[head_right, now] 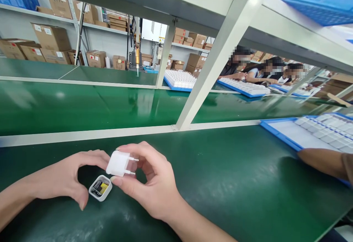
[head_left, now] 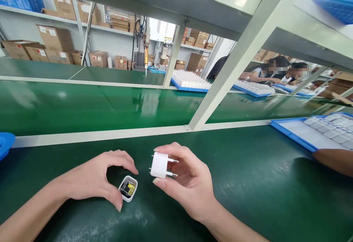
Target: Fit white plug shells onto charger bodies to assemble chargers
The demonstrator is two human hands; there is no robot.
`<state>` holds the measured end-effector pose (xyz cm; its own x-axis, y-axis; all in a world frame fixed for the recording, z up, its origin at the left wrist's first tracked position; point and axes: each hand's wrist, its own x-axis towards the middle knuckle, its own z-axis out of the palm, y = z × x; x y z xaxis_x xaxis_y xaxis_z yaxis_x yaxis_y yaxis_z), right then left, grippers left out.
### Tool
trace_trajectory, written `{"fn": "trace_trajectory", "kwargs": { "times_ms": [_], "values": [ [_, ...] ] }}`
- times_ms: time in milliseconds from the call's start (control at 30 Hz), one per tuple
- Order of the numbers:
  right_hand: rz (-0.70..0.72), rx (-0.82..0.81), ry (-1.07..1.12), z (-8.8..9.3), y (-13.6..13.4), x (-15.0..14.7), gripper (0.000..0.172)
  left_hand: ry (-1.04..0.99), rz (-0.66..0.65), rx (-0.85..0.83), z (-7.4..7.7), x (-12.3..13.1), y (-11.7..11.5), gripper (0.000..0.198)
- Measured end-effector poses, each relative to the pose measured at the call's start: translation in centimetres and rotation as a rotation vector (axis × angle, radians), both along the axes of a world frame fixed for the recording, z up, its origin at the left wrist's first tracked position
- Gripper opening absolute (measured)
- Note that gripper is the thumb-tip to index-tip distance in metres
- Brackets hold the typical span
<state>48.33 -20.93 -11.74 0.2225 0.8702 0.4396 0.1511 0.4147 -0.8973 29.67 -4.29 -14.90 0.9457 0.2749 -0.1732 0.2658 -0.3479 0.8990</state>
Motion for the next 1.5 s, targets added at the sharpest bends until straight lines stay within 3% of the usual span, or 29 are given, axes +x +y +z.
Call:
{"fn": "trace_trajectory", "kwargs": {
  "times_ms": [200,433,1133,1500],
  "values": [
    [-0.036,0.056,-0.109,0.2,-0.4,-0.4,0.038,0.023,-0.074,0.124,1.0,0.3,-0.7,0.048],
    [-0.007,0.128,-0.165,0.2,-0.6,-0.6,0.044,0.114,-0.054,0.129,0.8,0.5,-0.8,0.044],
    [0.026,0.046,-0.099,0.1,-0.7,-1.1,0.046,0.1,-0.012,0.144,0.7,0.6,-1.1,0.042],
    [0.15,-0.091,0.117,0.6,-0.8,-1.1,0.046,0.129,-0.003,0.146,0.8,0.7,-1.1,0.04]
  ]
}}
